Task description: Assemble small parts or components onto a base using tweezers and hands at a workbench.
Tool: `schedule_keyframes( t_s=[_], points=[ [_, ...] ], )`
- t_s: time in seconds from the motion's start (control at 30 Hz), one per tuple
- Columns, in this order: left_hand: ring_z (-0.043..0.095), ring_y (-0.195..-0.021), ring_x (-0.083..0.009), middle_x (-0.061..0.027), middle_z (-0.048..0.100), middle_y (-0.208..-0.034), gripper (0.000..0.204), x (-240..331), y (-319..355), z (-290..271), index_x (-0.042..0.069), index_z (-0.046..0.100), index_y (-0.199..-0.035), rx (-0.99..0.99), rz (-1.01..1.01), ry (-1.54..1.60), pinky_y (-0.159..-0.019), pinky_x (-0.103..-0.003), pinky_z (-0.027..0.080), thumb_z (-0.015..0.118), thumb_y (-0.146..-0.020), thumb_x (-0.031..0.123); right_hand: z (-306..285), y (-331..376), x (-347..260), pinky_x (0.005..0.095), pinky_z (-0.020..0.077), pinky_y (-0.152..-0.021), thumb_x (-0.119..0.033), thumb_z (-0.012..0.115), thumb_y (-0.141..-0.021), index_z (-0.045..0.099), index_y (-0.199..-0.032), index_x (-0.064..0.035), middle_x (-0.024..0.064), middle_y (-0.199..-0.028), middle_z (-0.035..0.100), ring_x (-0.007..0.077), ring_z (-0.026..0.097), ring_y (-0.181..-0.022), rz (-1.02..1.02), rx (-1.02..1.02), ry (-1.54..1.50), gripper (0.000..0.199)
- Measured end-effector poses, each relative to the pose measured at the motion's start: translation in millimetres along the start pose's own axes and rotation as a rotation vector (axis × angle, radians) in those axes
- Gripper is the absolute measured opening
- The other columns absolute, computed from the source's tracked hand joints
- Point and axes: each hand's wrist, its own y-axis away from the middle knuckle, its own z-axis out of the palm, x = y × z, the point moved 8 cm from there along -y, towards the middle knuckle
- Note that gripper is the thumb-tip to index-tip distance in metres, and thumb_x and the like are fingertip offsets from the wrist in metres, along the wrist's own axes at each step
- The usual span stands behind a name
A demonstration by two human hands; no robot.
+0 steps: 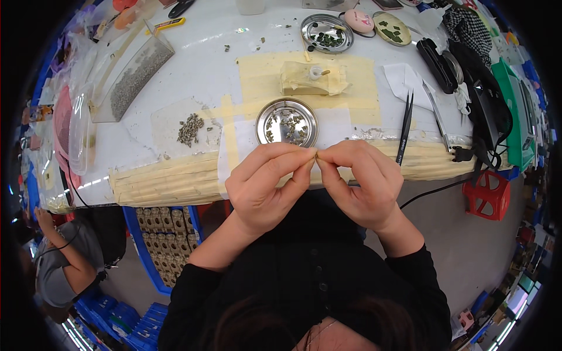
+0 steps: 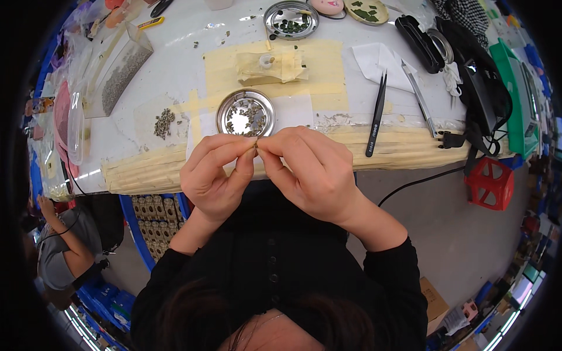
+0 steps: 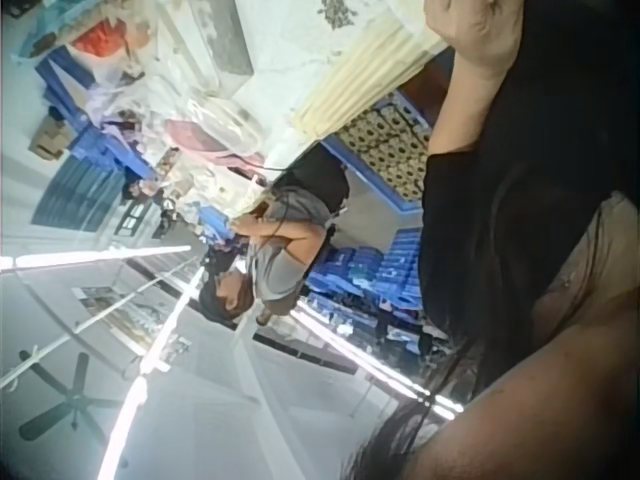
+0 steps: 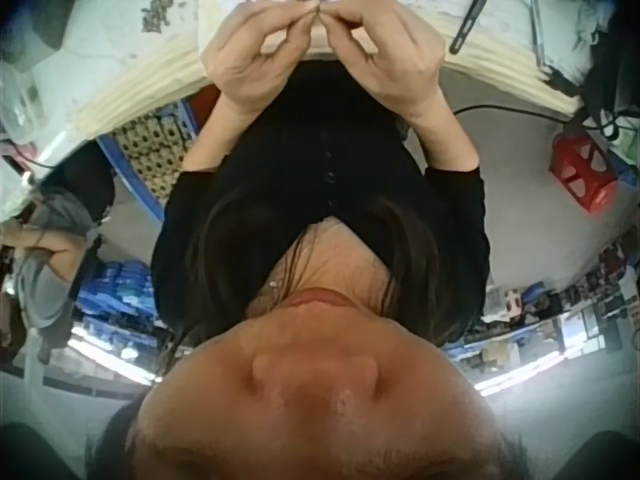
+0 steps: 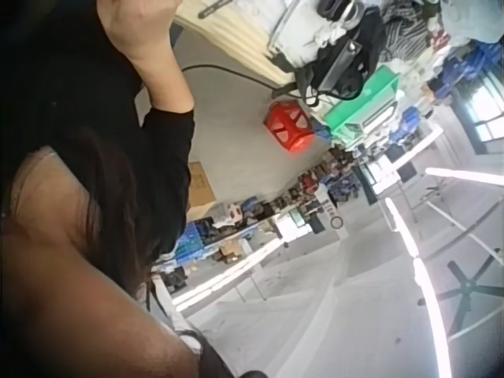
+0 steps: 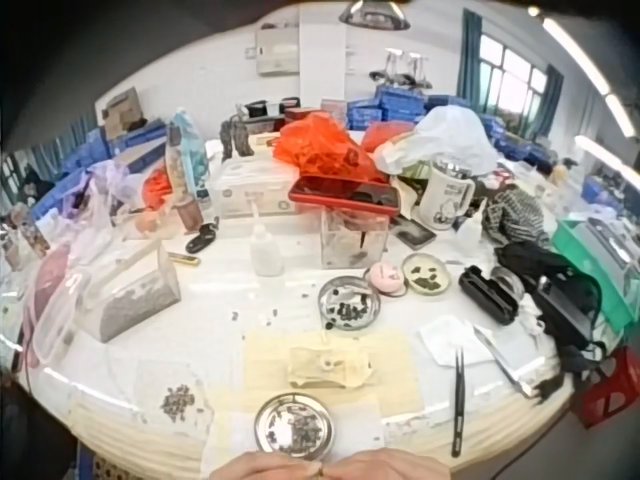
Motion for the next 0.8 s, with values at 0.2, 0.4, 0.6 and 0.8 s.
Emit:
schedule_keyframes(
  t_s=[0.2, 0.4, 0.6, 0.8],
  points=[
    [0.065, -0.07, -0.019, -0.0119, 0.067, -0.082, 0.019, -5, -1, 2, -0.002, 0.069, -0.091, -0.042, -0.104, 0.017, -0.062, -0.026, 0.052, 0.07, -0.073, -0.007, 0, 0, -10, 0.0295, 0.0518, -0.054, 0.004, 0.072, -0.069, 0.062, -0.09, 0.0016, 0.0098, -0.078, 0.063, 0.0225, 0.064, -0.065, -0.14, 0.014, 0.15, 0.023],
    [0.066, -0.069, -0.0191, -0.0123, 0.067, -0.081, 0.019, -7, 0, -1, -0.002, 0.069, -0.09, -0.026, -0.171, 0.072, -0.061, -0.026, 0.052, 0.07, -0.072, -0.007, 0, -1, -11, 0.0298, 0.0522, -0.055, 0.006, 0.071, -0.069, 0.063, -0.092, 0.0025, 0.0103, -0.08, 0.064, 0.0231, 0.065, -0.066, -0.147, 0.022, 0.109, 0.025],
    [0.066, -0.068, -0.0204, -0.0118, 0.067, -0.081, 0.025, 13, -4, -1, -0.002, 0.07, -0.092, 0.058, 0.062, -0.196, -0.06, -0.026, 0.053, 0.072, -0.068, -0.008, 1, -1, -3, 0.0275, 0.0507, -0.054, 0.007, 0.071, -0.071, 0.064, -0.089, 0.0008, 0.009, -0.075, 0.065, 0.0215, 0.064, -0.063, -0.015, 0.078, 0.007, 0.02],
    [0.067, -0.071, -0.0199, -0.0121, 0.067, -0.082, 0.027, 15, -2, 0, -0.001, 0.07, -0.095, 0.049, 0.094, -0.247, -0.063, -0.026, 0.054, 0.073, -0.069, -0.008, 3, -2, 6, 0.0257, 0.0496, -0.053, 0.007, 0.07, -0.073, 0.065, -0.086, 0.0003, 0.009, -0.074, 0.065, 0.0184, 0.065, -0.062, 0.181, 0.057, -0.106, 0.015]
  ],
)
